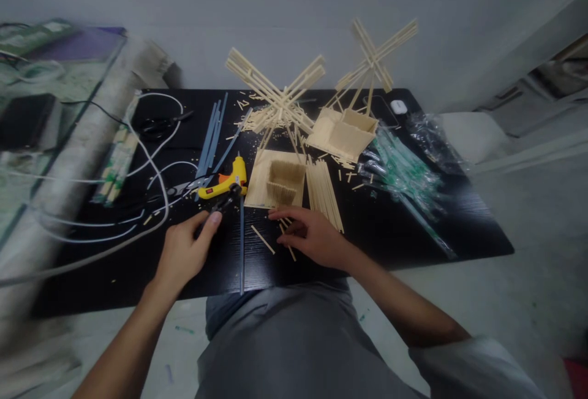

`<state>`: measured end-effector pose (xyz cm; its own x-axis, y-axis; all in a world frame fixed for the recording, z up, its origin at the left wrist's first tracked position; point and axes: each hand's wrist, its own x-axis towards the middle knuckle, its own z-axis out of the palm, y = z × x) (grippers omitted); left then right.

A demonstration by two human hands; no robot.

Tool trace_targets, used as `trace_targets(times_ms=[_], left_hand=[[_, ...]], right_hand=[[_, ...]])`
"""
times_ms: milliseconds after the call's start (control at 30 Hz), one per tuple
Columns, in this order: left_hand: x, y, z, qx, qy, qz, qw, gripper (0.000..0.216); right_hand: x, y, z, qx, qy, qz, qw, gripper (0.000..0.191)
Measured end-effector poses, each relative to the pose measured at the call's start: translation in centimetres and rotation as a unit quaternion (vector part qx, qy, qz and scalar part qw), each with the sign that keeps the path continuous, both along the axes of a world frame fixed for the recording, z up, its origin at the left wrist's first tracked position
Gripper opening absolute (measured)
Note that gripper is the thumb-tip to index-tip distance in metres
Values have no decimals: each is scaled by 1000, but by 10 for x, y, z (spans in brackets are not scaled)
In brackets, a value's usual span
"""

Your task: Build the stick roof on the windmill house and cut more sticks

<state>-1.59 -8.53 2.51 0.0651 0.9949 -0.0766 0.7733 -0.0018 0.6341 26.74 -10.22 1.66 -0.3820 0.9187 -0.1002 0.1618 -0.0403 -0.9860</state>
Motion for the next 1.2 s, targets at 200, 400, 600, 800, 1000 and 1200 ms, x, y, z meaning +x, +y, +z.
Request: trace_targets(times_ms=[200,400,600,800,1000,1200], left_hand=[[-2,-2,-14,5,-145,74,987,49],[-1,-7,-15,27,-113,77,990,44],[9,-12,-12,89,-20,34,995,38],[15,-20,-13,94,-2,-53,994,20],[24,-21,-11,78,72,-133,985,12],[27,-13,-14,121,-6,-73,990,14]], right_hand=[[-6,4,-1,77,-81,-17,994,40],[-14,7,-9,197,-174,-20,964,41],[-18,3,-15,248,-221,-23,943,39],[-10,-4,-7,267,-189,-83,941,21],[24,-14,11,211,-151,-133,957,19],[84,-4,9,171,-196,-284,923,12]])
